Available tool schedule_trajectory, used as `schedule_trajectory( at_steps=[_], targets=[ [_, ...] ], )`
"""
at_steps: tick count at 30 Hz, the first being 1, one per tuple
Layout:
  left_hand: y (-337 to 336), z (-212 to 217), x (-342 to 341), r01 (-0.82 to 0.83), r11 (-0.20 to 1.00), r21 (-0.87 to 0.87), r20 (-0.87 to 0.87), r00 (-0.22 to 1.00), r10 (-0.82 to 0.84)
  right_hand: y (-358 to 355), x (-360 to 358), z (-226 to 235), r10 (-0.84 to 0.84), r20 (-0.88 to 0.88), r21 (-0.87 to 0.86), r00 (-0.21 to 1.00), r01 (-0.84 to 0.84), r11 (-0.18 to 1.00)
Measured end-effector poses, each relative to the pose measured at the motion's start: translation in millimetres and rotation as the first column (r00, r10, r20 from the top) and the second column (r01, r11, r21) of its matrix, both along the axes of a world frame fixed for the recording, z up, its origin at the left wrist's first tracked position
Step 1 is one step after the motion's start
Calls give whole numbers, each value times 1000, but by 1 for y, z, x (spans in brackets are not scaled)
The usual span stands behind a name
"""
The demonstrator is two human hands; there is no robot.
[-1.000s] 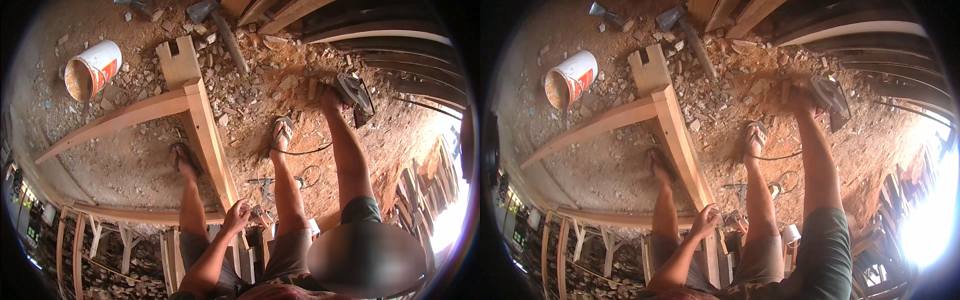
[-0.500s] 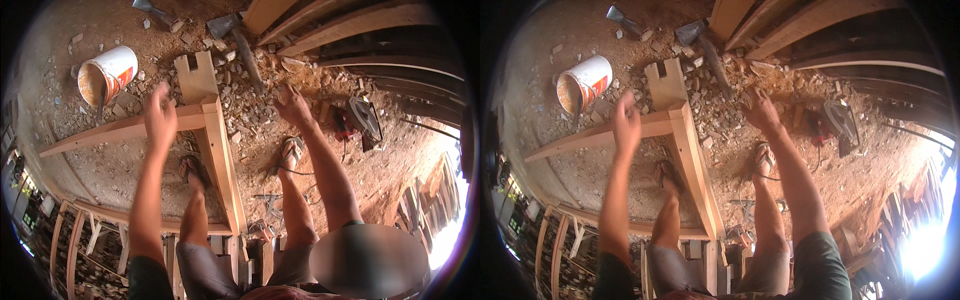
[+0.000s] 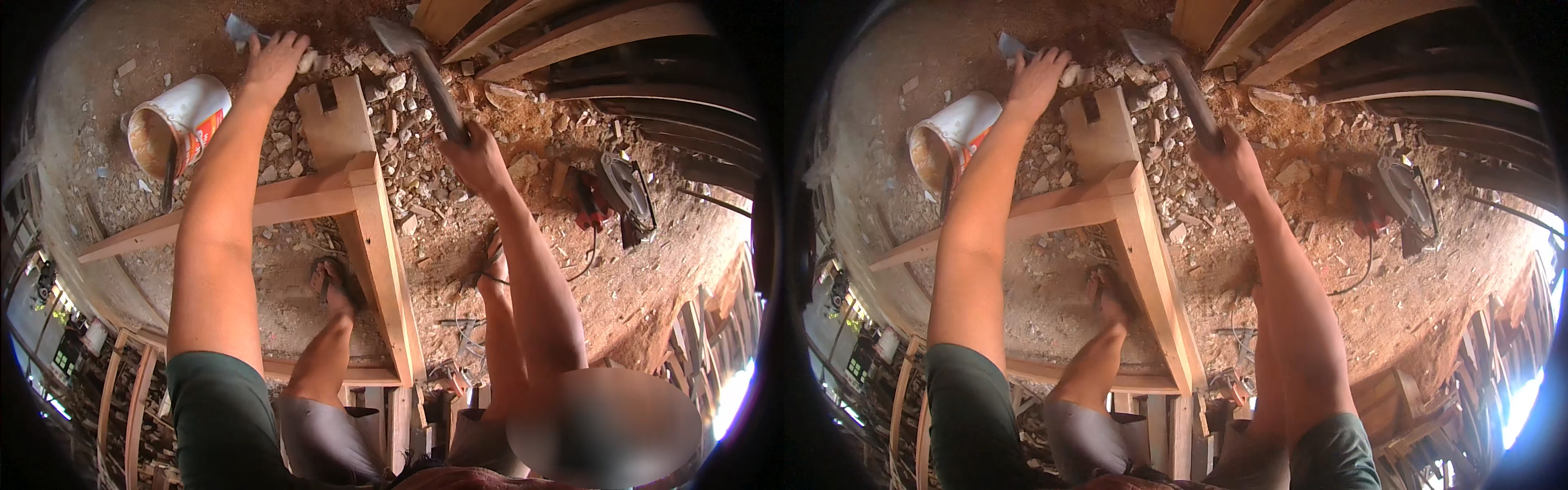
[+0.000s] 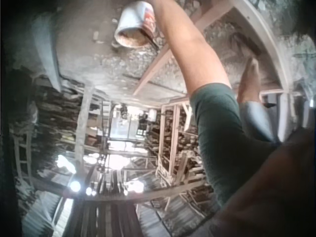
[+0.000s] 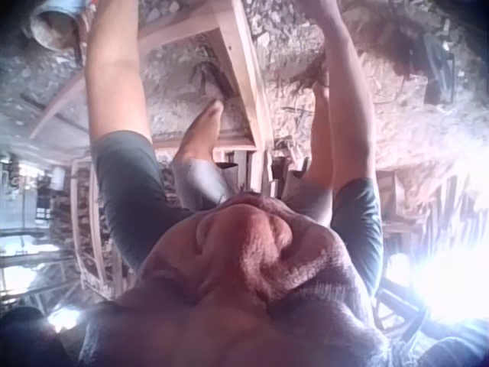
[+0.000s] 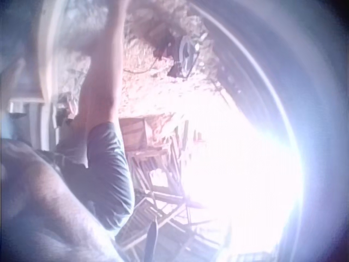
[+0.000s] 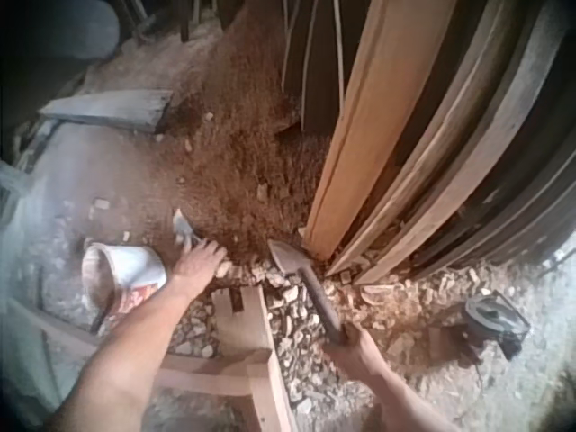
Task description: The person assembles a rectangular wooden frame on the ground. They use a circular saw to cut planks, a hammer and chisel to shape joints, and a nail gun to fasten pieces together. The person also uses a square to check angles and a sander to smooth edges.
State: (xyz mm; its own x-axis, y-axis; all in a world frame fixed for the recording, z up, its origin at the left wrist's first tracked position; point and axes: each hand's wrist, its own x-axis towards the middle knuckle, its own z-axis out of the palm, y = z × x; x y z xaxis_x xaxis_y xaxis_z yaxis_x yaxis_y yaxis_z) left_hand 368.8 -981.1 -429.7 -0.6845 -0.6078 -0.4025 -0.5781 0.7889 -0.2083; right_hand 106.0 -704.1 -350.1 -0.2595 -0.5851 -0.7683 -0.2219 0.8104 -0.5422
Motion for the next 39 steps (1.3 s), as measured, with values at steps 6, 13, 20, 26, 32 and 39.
schedule_trajectory(
  at_steps=[6,13,20,26,32,39],
  targets=[
    [43,101,-17,-233,895,382,-615,659,434,158,21,147,-211,432,-167,877,308,937],
    [85,197,10,361,167,918,-58,-294,954,149,53,242,-564,234,166,792,539,826],
    [132,221,-2,420,-190,887,361,-378,853,173,74,266,-546,356,214,758,503,837],
    [140,212,-21,-52,84,995,-98,-424,900,173,85,277,-510,361,261,780,441,859],
    [140,198,0,-169,223,960,-255,-205,945,168,84,280,-498,375,298,782,407,863],
    [145,187,-6,-148,140,979,-164,-168,972,166,82,278,-421,338,262,842,345,901]
  ],
)
